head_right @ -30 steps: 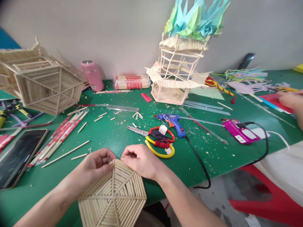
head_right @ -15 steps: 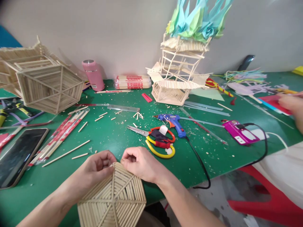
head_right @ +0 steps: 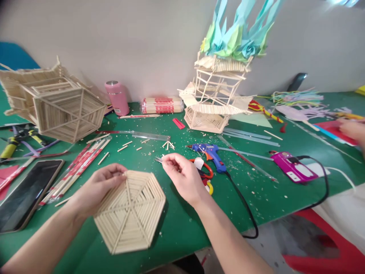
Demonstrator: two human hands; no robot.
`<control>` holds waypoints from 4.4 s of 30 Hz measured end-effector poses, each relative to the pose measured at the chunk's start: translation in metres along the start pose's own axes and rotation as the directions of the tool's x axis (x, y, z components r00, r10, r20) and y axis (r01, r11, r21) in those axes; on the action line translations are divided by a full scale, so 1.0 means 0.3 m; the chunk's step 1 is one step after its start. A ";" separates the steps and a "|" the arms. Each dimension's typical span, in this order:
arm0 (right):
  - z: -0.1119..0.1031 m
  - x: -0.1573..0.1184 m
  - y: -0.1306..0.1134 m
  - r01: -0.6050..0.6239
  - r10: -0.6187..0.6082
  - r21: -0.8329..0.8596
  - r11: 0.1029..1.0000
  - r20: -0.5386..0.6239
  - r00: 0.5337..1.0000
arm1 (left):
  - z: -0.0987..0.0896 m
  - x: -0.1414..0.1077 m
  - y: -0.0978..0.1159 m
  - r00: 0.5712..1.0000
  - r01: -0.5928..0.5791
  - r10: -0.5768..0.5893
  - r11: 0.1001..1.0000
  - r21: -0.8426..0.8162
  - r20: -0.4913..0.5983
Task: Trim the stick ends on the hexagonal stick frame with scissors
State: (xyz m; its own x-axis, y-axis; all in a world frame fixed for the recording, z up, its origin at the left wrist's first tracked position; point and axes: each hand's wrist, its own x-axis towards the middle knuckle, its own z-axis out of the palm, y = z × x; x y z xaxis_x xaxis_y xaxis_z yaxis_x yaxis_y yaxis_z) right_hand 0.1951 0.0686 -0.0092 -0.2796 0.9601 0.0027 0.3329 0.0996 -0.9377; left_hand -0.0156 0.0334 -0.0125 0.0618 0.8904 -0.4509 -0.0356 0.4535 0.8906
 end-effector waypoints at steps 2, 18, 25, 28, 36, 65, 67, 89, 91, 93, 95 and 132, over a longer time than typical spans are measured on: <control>-0.005 -0.003 0.006 0.016 -0.016 -0.001 1.000 -0.053 0.998 | -0.038 0.049 0.024 0.998 -0.006 0.008 0.999 0.038 -0.057; 0.111 -0.073 0.117 0.311 -0.396 -0.300 0.902 -0.286 0.873 | -0.053 0.229 0.111 0.990 -0.078 0.137 0.741 0.667 -0.036; 0.034 -0.034 0.139 0.211 -0.380 -0.537 0.817 -0.226 0.897 | -0.066 0.169 0.077 0.967 -0.181 0.251 0.561 0.808 0.042; -0.021 -0.035 0.169 0.172 -0.370 -0.642 0.747 -0.187 0.910 | -0.058 0.132 0.032 0.938 -0.218 0.343 0.489 0.844 0.044; -0.063 -0.033 0.229 0.166 -0.360 -0.737 0.656 -0.112 0.926 | -0.023 0.083 -0.082 0.865 -0.259 0.501 0.403 0.878 0.025; 0.249 0.145 0.059 0.452 -0.399 -0.655 0.605 0.242 0.884 | -0.082 -0.162 -0.282 0.714 -0.228 0.677 -0.014 0.974 0.177; 0.251 0.146 0.061 0.457 -0.407 -0.659 0.598 0.241 0.881 | -0.063 -0.154 -0.291 0.725 -0.241 0.660 -0.024 0.970 0.197; 0.195 0.109 0.067 0.481 -0.541 -0.648 0.590 0.124 0.832 | -0.243 -0.195 -0.234 0.595 0.001 0.793 -0.161 0.987 0.129; 0.178 0.116 0.069 0.474 -0.543 -0.657 0.586 0.116 0.832 | -0.316 -0.218 -0.217 0.586 0.072 0.809 -0.106 0.992 0.044; 0.160 0.135 0.067 0.472 -0.544 -0.666 0.578 0.116 0.831 | -0.380 -0.235 -0.205 0.585 0.163 0.808 -0.031 0.986 -0.071; 0.139 0.160 0.062 0.473 -0.551 -0.666 0.576 0.111 0.827 | -0.430 -0.245 -0.195 0.589 0.263 0.783 0.049 0.964 -0.200; 0.057 0.027 0.182 0.146 -0.281 -0.374 0.916 -0.338 0.898 | -0.530 -0.187 -0.088 0.714 0.565 0.356 0.216 0.796 -0.603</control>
State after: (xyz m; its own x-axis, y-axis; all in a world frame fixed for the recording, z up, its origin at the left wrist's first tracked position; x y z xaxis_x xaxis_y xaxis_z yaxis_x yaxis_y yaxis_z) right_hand 0.1958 0.0774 -0.0664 -0.0405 0.9226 0.3837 0.6012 0.3293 -0.7281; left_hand -0.1768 -0.0223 -0.0202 -0.5703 0.8204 -0.0409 0.8214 0.5702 -0.0148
